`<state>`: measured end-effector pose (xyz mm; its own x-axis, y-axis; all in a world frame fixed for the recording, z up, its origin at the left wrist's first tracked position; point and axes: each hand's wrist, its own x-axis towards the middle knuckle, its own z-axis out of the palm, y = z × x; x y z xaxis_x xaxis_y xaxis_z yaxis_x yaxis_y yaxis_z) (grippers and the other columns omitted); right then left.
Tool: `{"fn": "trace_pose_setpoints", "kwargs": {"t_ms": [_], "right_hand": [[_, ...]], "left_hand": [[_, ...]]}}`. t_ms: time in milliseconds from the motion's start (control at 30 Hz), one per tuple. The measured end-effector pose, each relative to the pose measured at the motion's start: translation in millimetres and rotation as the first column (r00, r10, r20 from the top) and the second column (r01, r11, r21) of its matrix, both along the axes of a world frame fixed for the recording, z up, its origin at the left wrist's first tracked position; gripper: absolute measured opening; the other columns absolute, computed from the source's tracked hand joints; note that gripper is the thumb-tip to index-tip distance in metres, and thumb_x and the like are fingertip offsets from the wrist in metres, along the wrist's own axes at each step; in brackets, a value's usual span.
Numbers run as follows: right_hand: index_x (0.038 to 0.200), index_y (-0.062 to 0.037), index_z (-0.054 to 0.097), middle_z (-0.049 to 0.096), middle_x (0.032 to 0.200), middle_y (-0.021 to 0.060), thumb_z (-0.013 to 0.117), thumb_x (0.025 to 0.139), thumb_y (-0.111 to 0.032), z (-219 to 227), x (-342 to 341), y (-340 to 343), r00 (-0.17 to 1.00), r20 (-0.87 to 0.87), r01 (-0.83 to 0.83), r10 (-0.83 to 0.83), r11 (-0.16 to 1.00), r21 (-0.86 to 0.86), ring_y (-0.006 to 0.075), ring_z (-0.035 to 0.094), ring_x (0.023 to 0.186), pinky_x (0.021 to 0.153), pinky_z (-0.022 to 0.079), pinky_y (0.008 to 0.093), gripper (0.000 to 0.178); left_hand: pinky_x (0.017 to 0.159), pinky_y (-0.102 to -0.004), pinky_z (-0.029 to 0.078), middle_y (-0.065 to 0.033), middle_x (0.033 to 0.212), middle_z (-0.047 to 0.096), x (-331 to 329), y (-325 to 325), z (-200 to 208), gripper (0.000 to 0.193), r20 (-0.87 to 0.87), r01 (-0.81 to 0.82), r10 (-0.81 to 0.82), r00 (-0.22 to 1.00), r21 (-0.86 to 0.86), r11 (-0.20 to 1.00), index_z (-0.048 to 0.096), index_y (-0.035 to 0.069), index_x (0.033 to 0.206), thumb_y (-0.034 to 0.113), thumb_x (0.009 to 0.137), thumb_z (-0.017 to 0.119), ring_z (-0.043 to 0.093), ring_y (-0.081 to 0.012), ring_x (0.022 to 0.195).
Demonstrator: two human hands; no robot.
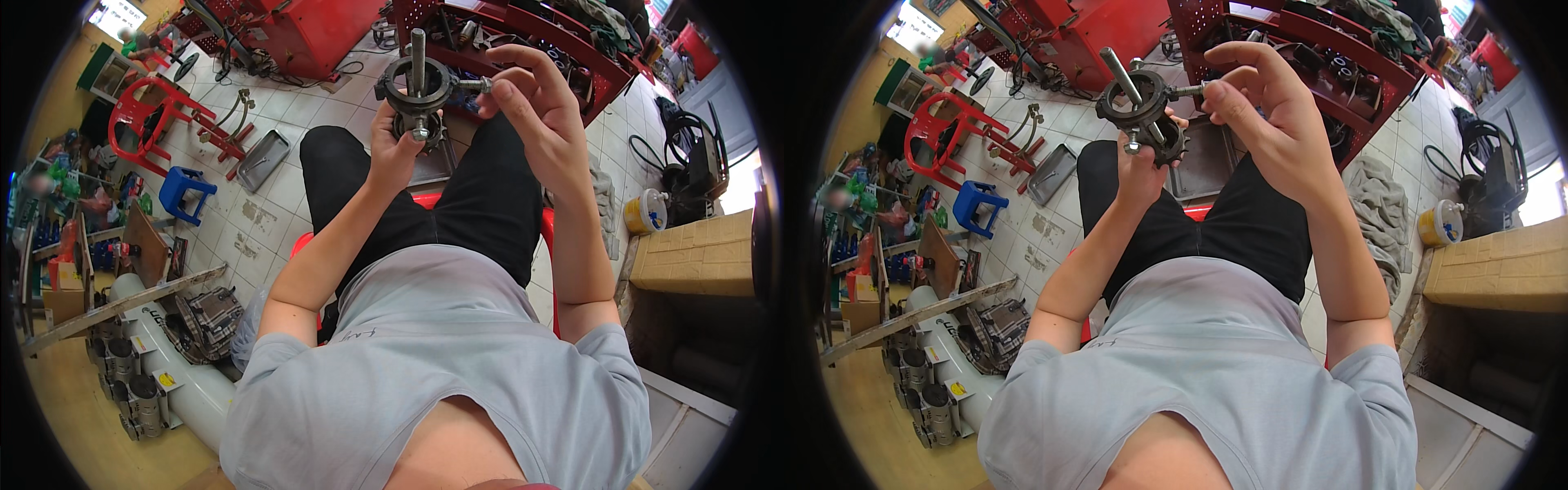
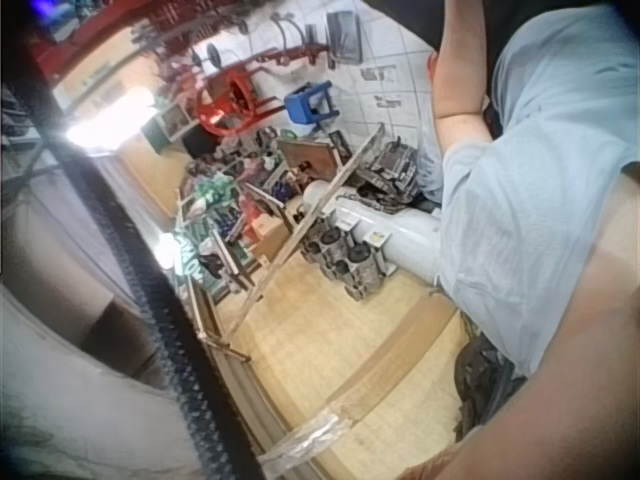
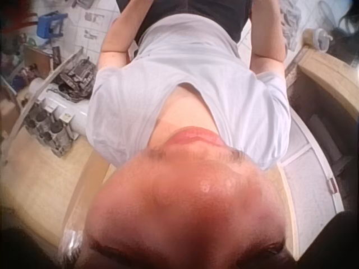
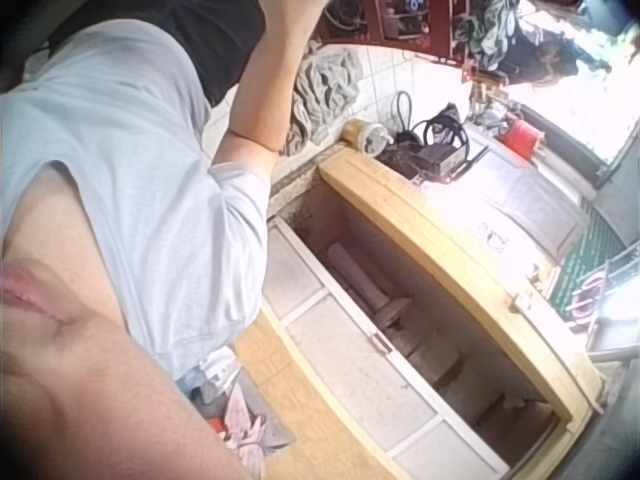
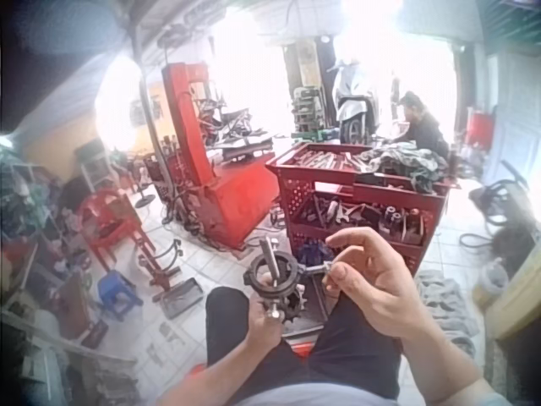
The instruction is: The person sits on a stool in a workshop and assembles a mechanical component, likely a brake caliper. They insert a long threaded bolt into the central hole of the part and then use their hands to tighten a nut onto the bolt. The person rotates the component to inspect the assembly and continues to adjust the nut.
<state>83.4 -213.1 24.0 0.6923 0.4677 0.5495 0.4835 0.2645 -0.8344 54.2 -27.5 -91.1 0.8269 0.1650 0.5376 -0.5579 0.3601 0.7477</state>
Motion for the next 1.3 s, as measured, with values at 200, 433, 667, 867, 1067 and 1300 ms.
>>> {"fn": "trace_pose_setpoints", "kwargs": {"t_ms": [200,433,667,867,1067,1300], "right_hand": [[0.117,-0.0054,0.057,0.061,0.087,0.0004,0.063,0.091,-0.012,-3.6,4.7,1.2,0.98,0.194,0.044,-0.038,0.999,-0.03,0.0057,0.056,0.082,0.072,0.043,0.0212,0.027],[0.112,-0.0049,0.06,0.063,0.095,0.0008,0.061,0.089,-0.006,0.6,1.0,-2.2,0.998,-0.045,-0.042,0.04,0.998,-0.053,0.0065,0.058,0.087,0.075,0.043,0.0215,0.023],[0.108,-0.0015,0.06,0.064,0.098,0.0029,0.062,0.09,-0.01,-5.3,3.1,5.7,0.981,0.187,0.054,-0.059,0.998,0.03,0.0077,0.059,0.087,0.074,0.045,0.0238,0.019],[0.113,-0.0022,0.057,0.063,0.098,0.003,0.063,0.087,-0.008,-1.4,3.7,-1.8,0.977,-0.186,-0.119,0.106,0.991,-0.061,0.0083,0.059,0.087,0.073,0.045,0.024,0.027],[0.11,-0.0004,0.058,0.063,0.095,0.0029,0.064,0.09,-0.013,-7.2,3.8,10.8,0.986,0.161,0.028,-0.04,0.997,0.077,0.0062,0.059,0.083,0.065,0.045,0.0215,0.024],[0.111,-0.0008,0.058,0.061,0.088,0.0015,0.067,0.089,-0.021,-4.3,11.0,-4.3,0.974,-0.201,-0.136,0.107,0.981,-0.137,0.0048,0.054,0.073,0.064,0.042,0.0206,0.031]], "left_hand": [[0.056,-0.023,0.048,-0.0173,0.105,0.063,0.4,1.0,1.7,0.078,-0.011,0.021,-0.022,1.0,-0.02,1.0,0.047,0.0,0.123,0.055,0.075,0.075,0.061,-0.0119,0.074],[0.056,-0.0232,0.048,-0.0182,0.106,0.063,-0.5,1.1,1.1,0.078,-0.028,0.006,-0.005,1.0,0.024,1.0,0.047,0.001,0.124,0.055,0.075,0.075,0.061,-0.0121,0.076],[0.056,-0.0233,0.048,-0.0184,0.107,0.063,-1.2,0.0,0.9,0.076,-0.019,0.034,-0.034,0.999,-0.011,0.999,0.045,0.001,0.125,0.053,0.077,0.074,0.061,-0.0126,0.077],[0.056,-0.0234,0.048,-0.0182,0.107,0.063,-0.9,2.0,-0.6,0.077,-0.037,0.035,-0.034,0.999,0.026,0.999,0.046,0.001,0.125,0.054,0.076,0.074,0.061,-0.0125,0.077],[0.056,-0.0229,0.048,-0.0172,0.106,0.063,0.3,0.3,-0.9,0.077,-0.017,0.039,-0.039,0.999,-0.008,0.999,0.048,0.0,0.124,0.053,0.076,0.075,0.061,-0.0118,0.077],[0.056,-0.0224,0.048,-0.0165,0.105,0.064,3.0,3.9,-6.9,0.076,0.016,0.024,-0.025,1.0,0.022,0.999,0.048,0.001,0.124,0.052,0.075,0.076,0.062,-0.0117,0.076]]}}
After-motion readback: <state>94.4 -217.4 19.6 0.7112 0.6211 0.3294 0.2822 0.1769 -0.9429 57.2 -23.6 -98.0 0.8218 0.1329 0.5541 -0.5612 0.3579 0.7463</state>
